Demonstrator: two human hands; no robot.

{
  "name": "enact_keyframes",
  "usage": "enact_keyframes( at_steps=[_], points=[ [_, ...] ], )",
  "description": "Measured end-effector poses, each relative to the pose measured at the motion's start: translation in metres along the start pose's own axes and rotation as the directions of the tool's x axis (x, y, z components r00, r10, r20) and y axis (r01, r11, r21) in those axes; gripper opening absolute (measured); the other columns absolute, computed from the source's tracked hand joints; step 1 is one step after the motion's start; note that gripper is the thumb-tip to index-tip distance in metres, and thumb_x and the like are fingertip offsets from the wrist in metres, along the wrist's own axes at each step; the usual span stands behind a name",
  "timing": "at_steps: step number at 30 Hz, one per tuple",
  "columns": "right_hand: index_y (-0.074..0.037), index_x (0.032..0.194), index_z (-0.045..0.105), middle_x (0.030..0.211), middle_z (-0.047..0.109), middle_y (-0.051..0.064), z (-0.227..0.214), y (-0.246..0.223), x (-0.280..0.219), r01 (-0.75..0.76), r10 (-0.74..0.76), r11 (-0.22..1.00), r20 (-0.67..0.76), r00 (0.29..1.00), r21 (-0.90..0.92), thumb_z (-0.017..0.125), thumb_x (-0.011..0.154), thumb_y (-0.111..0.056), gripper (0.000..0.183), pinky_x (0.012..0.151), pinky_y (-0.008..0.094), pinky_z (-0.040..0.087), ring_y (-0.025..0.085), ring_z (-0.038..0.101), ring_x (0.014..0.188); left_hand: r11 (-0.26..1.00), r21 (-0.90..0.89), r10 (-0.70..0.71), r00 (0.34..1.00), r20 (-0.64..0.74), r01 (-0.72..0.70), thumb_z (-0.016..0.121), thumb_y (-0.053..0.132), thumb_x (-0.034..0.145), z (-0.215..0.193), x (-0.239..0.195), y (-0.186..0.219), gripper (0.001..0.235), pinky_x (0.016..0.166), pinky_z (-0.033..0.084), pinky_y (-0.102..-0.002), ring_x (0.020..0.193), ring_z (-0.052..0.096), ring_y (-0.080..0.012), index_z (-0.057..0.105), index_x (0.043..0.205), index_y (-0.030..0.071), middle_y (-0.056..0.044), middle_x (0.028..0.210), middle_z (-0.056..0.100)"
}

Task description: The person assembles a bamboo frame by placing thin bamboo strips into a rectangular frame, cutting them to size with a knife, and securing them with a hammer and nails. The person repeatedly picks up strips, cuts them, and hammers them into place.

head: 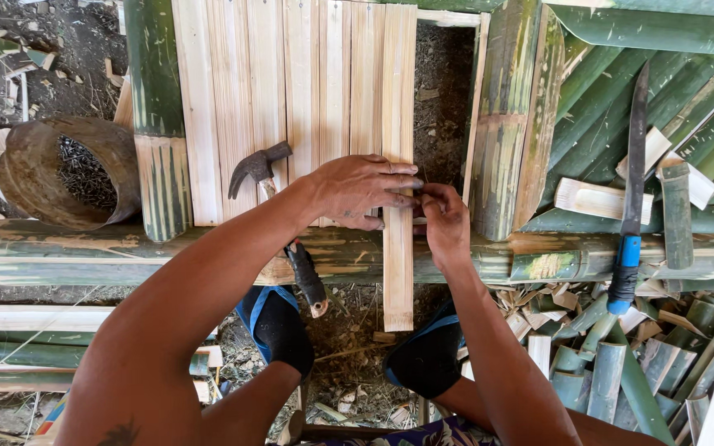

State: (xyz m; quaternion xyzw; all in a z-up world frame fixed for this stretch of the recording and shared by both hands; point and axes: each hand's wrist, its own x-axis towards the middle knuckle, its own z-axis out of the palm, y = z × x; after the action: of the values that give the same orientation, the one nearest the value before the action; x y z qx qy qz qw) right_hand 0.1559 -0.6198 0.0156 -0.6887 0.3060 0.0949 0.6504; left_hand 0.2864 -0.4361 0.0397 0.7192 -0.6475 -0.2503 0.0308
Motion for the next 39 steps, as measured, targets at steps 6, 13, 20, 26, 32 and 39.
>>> enact_keyframes(
  at_steps=[6,13,20,26,32,39],
  points=[
    [-0.001,0.123,0.06,0.105,0.068,0.01,-0.001,0.005,0.001,0.007,-0.007,1.0,0.003,1.0,0.018,0.052,0.103,-0.009,0.022,0.06,0.03,0.062,0.015,0.072,0.087,1.0,0.009,-0.002,1.0,-0.026,0.002,0.057,0.059,0.092,0.002,0.0,-0.001,0.066,0.126,0.016,-0.047,0.153,0.018,-0.0244,0.045,0.15,0.029,-0.003,0.164,0.029],
    [-0.001,0.123,0.059,0.104,0.068,0.009,-0.003,0.001,-0.002,0.001,-0.002,0.998,0.022,1.0,0.067,0.052,0.104,-0.009,0.022,0.064,0.03,0.06,0.015,0.071,0.087,0.998,0.051,0.036,0.999,-0.02,-0.035,0.053,0.064,0.093,-0.007,-0.001,-0.004,0.071,0.126,0.017,-0.044,0.153,0.021,-0.0247,0.043,0.152,0.028,-0.005,0.162,0.033],
    [0.0,0.121,0.061,0.099,0.07,0.009,-0.03,-0.011,-0.013,0.009,-0.008,0.999,-0.019,1.0,0.046,0.052,0.105,-0.007,0.02,0.066,0.03,0.058,0.014,0.068,0.083,0.938,0.267,0.178,0.968,0.175,-0.221,0.055,0.066,0.087,-0.034,0.03,-0.007,0.095,0.121,0.011,-0.049,0.151,0.022,-0.035,0.031,0.155,0.004,-0.021,0.161,0.03],
    [-0.006,0.121,0.064,0.103,0.069,0.008,-0.133,-0.014,-0.035,0.168,-0.258,0.945,-0.32,0.912,-0.282,0.059,0.102,-0.011,0.02,0.072,0.032,0.056,0.019,0.068,0.09,0.956,0.134,0.2,0.912,0.358,-0.262,0.07,0.067,0.077,-0.044,0.054,-0.014,0.105,0.125,0.019,-0.048,0.14,0.04,-0.0338,0.037,0.153,0.002,-0.019,0.146,0.048],
    [0.0,0.134,0.061,0.125,0.06,0.024,-0.285,0.013,-0.066,-0.122,-0.625,0.412,-0.377,0.684,-0.903,0.078,0.09,-0.015,0.05,0.091,0.063,0.048,0.048,0.056,0.116,0.99,0.056,0.105,0.934,0.341,-0.131,0.07,0.064,0.08,-0.059,0.064,0.02,0.079,0.113,0.031,-0.057,0.119,0.05,-0.0264,0.059,0.135,0.008,-0.008,0.115,0.061],
    [-0.006,0.124,0.057,0.131,0.054,0.027,-0.331,0.03,-0.066,-0.189,-0.196,0.447,-0.302,0.933,-0.874,0.075,0.092,-0.029,0.043,0.097,0.056,0.051,0.049,0.061,0.11,0.916,-0.006,-0.401,0.916,-0.034,0.401,0.07,0.07,0.075,-0.056,0.077,0.095,0.071,0.087,0.037,-0.041,0.086,0.052,-0.0178,0.066,0.118,0.014,-0.003,0.093,0.061]
  ],
)
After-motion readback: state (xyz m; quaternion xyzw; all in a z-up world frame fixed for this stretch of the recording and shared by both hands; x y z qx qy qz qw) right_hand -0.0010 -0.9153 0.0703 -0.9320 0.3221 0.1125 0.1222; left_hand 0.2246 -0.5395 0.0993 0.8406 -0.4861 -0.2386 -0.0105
